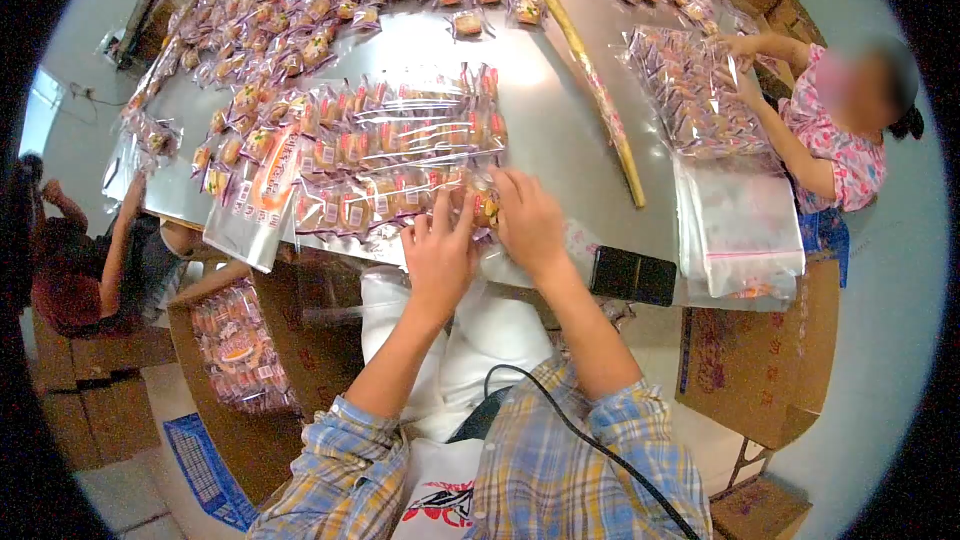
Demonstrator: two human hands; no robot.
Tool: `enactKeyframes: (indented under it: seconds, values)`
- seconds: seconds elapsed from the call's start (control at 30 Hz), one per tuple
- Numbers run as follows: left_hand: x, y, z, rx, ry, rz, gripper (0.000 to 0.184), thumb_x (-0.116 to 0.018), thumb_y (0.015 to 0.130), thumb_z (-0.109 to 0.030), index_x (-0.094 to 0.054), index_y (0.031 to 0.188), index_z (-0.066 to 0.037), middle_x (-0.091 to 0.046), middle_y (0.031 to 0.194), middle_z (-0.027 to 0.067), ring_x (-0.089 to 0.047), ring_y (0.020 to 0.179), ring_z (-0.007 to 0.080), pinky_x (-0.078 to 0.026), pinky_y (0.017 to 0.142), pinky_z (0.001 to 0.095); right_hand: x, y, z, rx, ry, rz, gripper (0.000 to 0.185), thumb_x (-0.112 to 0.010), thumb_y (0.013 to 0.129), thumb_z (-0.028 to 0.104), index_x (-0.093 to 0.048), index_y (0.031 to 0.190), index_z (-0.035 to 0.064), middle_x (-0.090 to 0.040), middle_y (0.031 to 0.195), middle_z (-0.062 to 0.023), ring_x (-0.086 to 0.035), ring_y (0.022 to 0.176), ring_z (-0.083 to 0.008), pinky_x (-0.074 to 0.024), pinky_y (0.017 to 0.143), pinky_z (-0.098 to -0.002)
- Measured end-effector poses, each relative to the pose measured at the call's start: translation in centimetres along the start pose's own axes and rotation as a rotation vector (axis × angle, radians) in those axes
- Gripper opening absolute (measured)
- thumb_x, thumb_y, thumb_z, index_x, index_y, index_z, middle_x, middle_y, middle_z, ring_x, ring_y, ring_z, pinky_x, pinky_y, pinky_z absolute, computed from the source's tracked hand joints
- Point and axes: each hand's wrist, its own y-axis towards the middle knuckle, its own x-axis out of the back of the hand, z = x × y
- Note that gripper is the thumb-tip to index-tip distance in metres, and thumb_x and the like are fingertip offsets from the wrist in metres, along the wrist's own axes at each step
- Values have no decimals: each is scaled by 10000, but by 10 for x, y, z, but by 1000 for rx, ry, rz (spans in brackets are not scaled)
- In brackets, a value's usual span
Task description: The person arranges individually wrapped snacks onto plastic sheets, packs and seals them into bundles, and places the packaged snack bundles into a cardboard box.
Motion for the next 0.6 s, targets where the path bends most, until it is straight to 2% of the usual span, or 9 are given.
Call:
enactKeyframes:
  seconds: [0.1,0.2,0.3,0.4,0.5,0.6]
  values:
    - [-3,-7,6,-13,25,27,622,-724,812,-199,-634,1428,-184,-532,1539,127,-590,977,261,-445,846,426,-1,-26,-13,-126,330,110,554,-699,811,-2,-596,1349,83,-647,1231,-132,-658,1063,-323,-575,857,-413]
    - [1,-2,1,-9,5,39,651,-744,804,-210,-620,1443,-180,-543,1505,144,-592,972,270,-441,835,433,-18,-51,-26,-590,640,-38,561,-692,811,-10,-581,1355,79,-633,1254,-149,-651,1092,-324,-567,883,-399]
    - [7,1,-4,8,-12,26,676,-764,794,-213,-610,1450,-165,-566,1448,145,-595,957,279,-434,802,431,16,-19,5,-165,466,17,570,-683,810,-23,-562,1359,74,-614,1257,-169,-640,1103,-325,-557,910,-396]
    - [7,-1,-5,11,0,53,677,-761,801,-217,-602,1458,-169,-560,1455,143,-603,951,281,-444,791,427,23,-6,6,-170,387,161,596,-663,808,-35,-534,1379,76,-605,1264,-185,-634,1096,-339,-547,935,-408]
    - [6,1,-3,11,8,73,682,-764,796,-211,-602,1457,-173,-558,1457,141,-608,957,282,-449,785,422,21,-2,0,-335,524,207,634,-663,815,-26,-520,1424,74,-606,1233,-146,-632,1033,-294,-541,894,-372]
    - [3,1,-4,12,11,80,710,-782,776,-214,-597,1460,-174,-553,1462,142,-607,980,281,-449,789,421,15,-2,-6,-207,226,258,670,-656,813,-24,-504,1455,95,-609,1193,-138,-630,1022,-318,-544,880,-391]
